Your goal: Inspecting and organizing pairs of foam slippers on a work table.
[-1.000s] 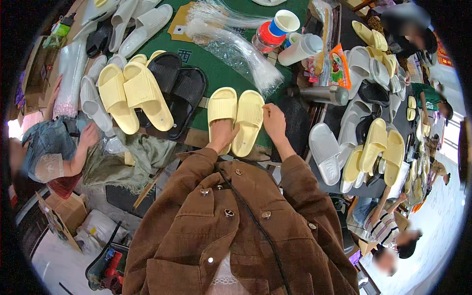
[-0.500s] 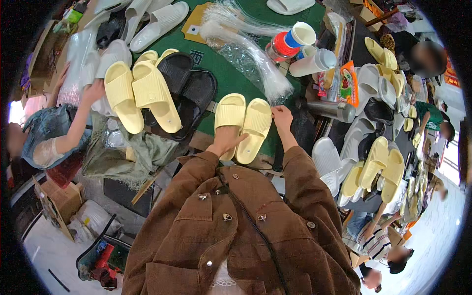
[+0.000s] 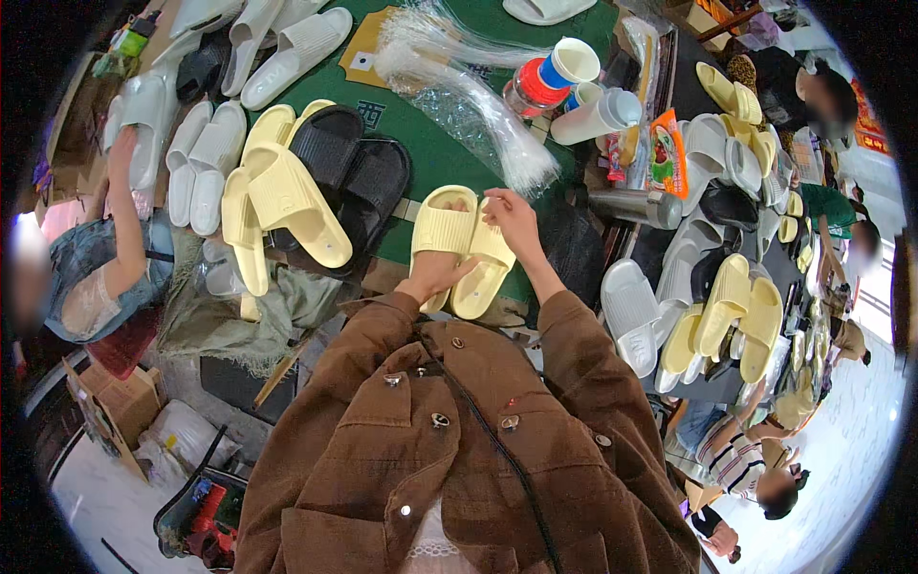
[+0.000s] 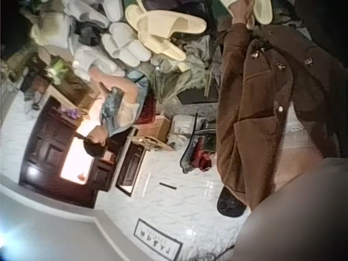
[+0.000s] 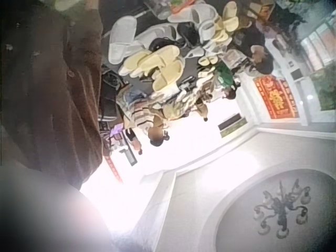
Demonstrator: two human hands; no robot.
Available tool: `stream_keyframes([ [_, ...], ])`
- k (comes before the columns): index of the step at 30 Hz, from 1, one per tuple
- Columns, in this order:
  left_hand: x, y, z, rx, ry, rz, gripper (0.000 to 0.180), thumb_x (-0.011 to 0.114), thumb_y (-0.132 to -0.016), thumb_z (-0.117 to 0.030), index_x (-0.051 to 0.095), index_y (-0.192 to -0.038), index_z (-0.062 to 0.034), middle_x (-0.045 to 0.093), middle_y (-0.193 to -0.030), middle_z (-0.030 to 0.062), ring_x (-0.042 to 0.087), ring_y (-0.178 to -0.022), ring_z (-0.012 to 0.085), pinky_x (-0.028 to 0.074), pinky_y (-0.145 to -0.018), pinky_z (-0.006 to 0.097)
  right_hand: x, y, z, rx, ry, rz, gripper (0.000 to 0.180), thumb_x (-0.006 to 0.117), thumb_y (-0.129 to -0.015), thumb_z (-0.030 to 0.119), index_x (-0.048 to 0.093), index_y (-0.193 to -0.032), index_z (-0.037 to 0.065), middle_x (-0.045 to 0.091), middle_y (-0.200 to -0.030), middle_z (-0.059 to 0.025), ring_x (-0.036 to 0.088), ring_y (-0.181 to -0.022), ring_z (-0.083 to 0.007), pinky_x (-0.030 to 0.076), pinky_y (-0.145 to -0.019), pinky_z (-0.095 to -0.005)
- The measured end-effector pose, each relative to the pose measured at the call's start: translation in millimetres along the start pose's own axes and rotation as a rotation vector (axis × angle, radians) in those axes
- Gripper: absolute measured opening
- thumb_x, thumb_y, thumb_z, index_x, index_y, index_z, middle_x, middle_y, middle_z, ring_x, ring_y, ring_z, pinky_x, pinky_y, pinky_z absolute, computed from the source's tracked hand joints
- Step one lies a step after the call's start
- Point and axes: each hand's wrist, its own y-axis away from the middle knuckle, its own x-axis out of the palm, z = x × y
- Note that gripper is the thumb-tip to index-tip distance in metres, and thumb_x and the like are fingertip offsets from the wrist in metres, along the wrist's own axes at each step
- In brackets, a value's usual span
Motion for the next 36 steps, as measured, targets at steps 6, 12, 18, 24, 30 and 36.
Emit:
stream_keyframes([
  [6, 5, 9, 2, 0.057, -0.035, -0.045, 0.069, 0.053, -0.08, -0.04, 0.031, -0.13, 0.0025, 0.026, -0.134, 0.0239, 0.025, -0.123, 0.039, 0.022, -0.102, 0.043, 9, -8, 12, -0.062, 0.189, 0.077, 0.021, 0.055, -0.081, 0.013, 0.061, -0.094, -0.003, 0.063, -0.071, -0.0078, 0.06, -0.064, -0.0112, 0.047, -0.061, -0.0243],
  [12, 1, 14, 2, -0.029, 0.119, 0.017, 0.063, 0.053, -0.08, -0.041, 0.042, -0.123, 0.0044, 0.042, -0.123, 0.0257, 0.039, -0.113, 0.0412, 0.03, -0.096, 0.045, 12, -7, 6, -0.168, 0.298, 0.097, 0.017, 0.056, -0.081, 0.013, 0.062, -0.091, -0.001, 0.063, -0.071, -0.0091, 0.062, -0.065, -0.0132, 0.048, -0.06, -0.0255],
  [18, -26, 23, -5, -0.116, 0.093, 0.371, 0.053, 0.057, -0.079, -0.034, 0.047, -0.116, 0.0025, 0.049, -0.112, 0.024, 0.047, -0.099, 0.0398, 0.037, -0.088, 0.045, 16, 0, 4, -0.283, 0.251, -0.122, 0.012, 0.054, -0.083, 0.007, 0.06, -0.089, -0.001, 0.062, -0.075, -0.0074, 0.061, -0.066, -0.0134, 0.05, -0.056, -0.0262],
  [24, -66, 55, -18, 0.056, 0.276, -0.063, 0.027, 0.055, -0.081, -0.008, 0.056, -0.107, -0.0074, 0.055, -0.111, 0.009, 0.061, -0.076, 0.0268, 0.05, -0.065, 0.033, 9, 37, 20, -0.292, 0.111, -0.075, 0.012, 0.053, -0.084, 0.006, 0.059, -0.089, -0.002, 0.061, -0.083, -0.0084, 0.061, -0.07, -0.0134, 0.052, -0.053, -0.0245],
  [30, -78, 4, -32, -0.058, 0.432, -0.337, 0.022, 0.052, -0.082, -0.003, 0.056, -0.104, -0.0028, 0.059, -0.1, 0.0132, 0.06, -0.078, 0.0285, 0.048, -0.067, 0.034, 14, 73, 34, -0.585, 0.335, 0.069, 0.01, 0.054, -0.083, 0.002, 0.058, -0.091, -0.003, 0.06, -0.082, -0.01, 0.061, -0.07, -0.0174, 0.052, -0.061, -0.0266],
  [36, -77, -11, -38, -0.147, 0.647, -0.171, 0.014, 0.053, -0.082, -0.005, 0.058, -0.094, 0.002, 0.06, -0.086, 0.0174, 0.059, -0.081, 0.0322, 0.046, -0.07, 0.035, 9, 78, 42, -0.396, 0.063, -0.048, 0.01, 0.052, -0.084, 0.002, 0.058, -0.09, -0.004, 0.06, -0.081, -0.0113, 0.063, -0.072, -0.0172, 0.052, -0.063, -0.0268],
])
